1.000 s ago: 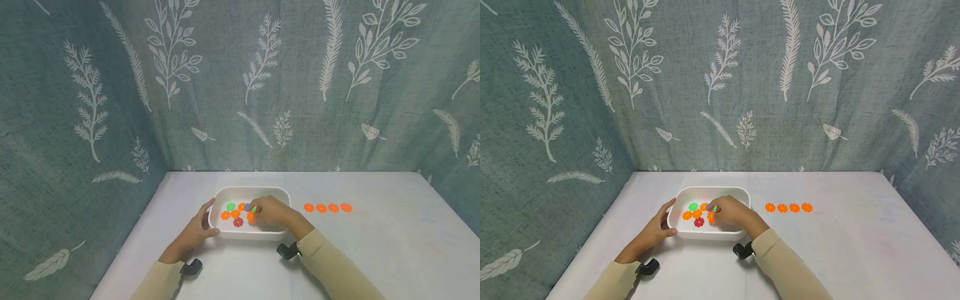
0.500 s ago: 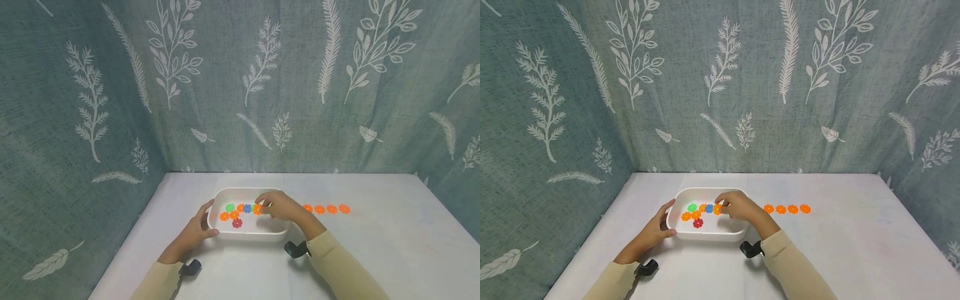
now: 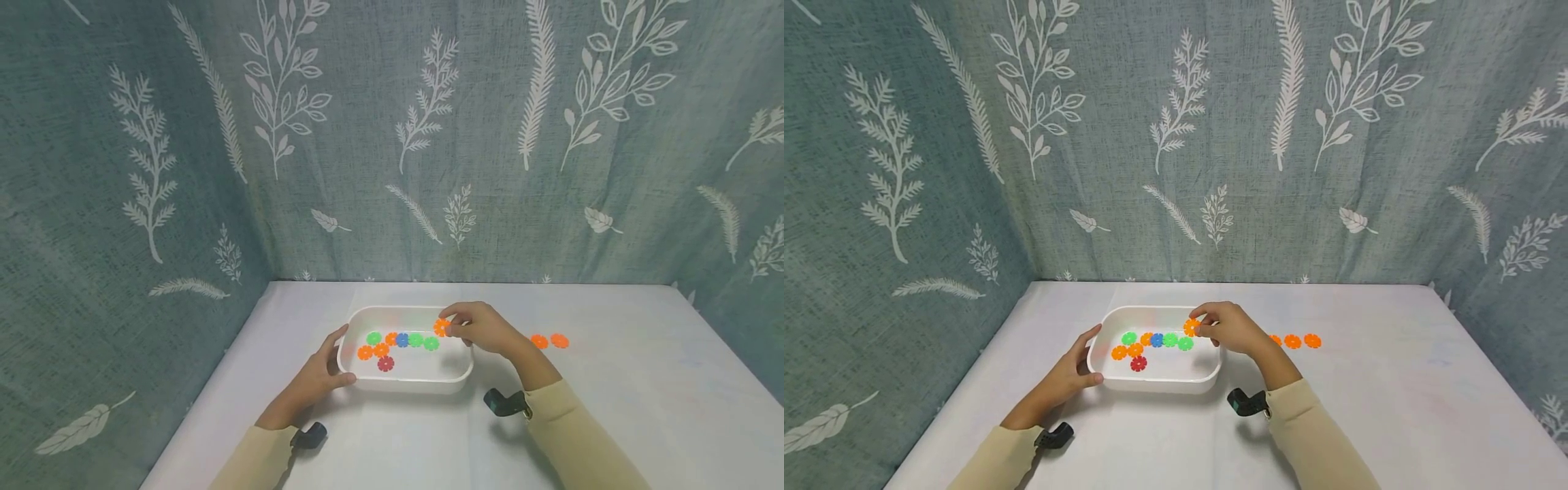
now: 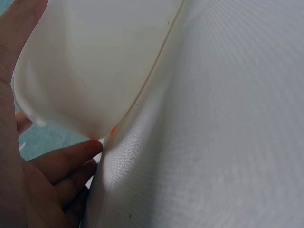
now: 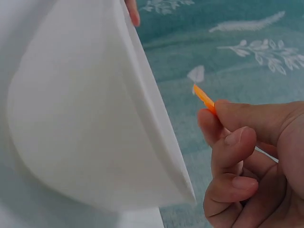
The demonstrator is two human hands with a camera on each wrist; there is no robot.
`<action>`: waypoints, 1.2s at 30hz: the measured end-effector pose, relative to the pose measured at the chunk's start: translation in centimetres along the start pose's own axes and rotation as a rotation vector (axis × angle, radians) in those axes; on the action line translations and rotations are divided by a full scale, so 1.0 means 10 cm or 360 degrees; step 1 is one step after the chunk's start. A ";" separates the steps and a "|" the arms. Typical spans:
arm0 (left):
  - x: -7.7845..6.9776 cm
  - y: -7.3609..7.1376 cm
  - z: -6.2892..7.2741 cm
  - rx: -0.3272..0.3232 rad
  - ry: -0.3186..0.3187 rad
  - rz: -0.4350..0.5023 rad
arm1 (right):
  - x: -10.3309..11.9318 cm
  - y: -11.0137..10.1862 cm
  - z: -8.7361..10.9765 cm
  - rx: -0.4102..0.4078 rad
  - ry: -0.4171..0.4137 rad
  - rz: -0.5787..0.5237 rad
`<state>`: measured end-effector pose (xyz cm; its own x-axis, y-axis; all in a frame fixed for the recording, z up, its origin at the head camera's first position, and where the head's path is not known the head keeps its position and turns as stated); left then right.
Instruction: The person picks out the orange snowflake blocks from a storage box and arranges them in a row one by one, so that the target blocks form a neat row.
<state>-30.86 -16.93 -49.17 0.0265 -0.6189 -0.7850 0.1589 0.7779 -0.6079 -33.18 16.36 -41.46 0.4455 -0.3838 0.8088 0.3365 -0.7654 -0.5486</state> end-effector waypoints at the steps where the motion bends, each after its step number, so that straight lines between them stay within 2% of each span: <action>1: 0.00 0.00 0.00 0.0001 0.0000 0.0009 | -0.01 -0.02 0.02 -0.0015 0.0008 -0.0011; 12: 0.00 0.00 0.01 -0.0001 -0.0017 0.0038 | -0.17 -0.26 0.24 -0.0077 0.0074 0.0000; 18: 0.00 0.00 0.01 -0.0001 -0.0022 0.0034 | -0.26 -0.40 0.37 -0.0097 0.0063 0.0000; 33: 0.00 -0.01 -0.03 -0.0004 0.0010 0.0033 | -0.54 -0.71 0.71 -0.0158 0.0214 0.0195; 36: 0.02 0.00 -0.02 -0.0008 0.0009 0.0027 | -0.59 -0.74 0.76 -0.0153 0.0203 0.0187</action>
<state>-31.01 -17.03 -49.30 0.0236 -0.6048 -0.7960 0.1534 0.7890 -0.5949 -32.00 28.22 -43.77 0.3663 -0.5312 0.7639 0.2049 -0.7548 -0.6231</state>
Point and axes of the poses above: each hand's wrist, its own z-axis away from the middle knuckle, its own y-axis out of the palm, x = y × z, the point moved 4 cm from there along -z, towards the middle knuckle, and after that the axes turned 14 degrees about -y, right-handed, at the moved point
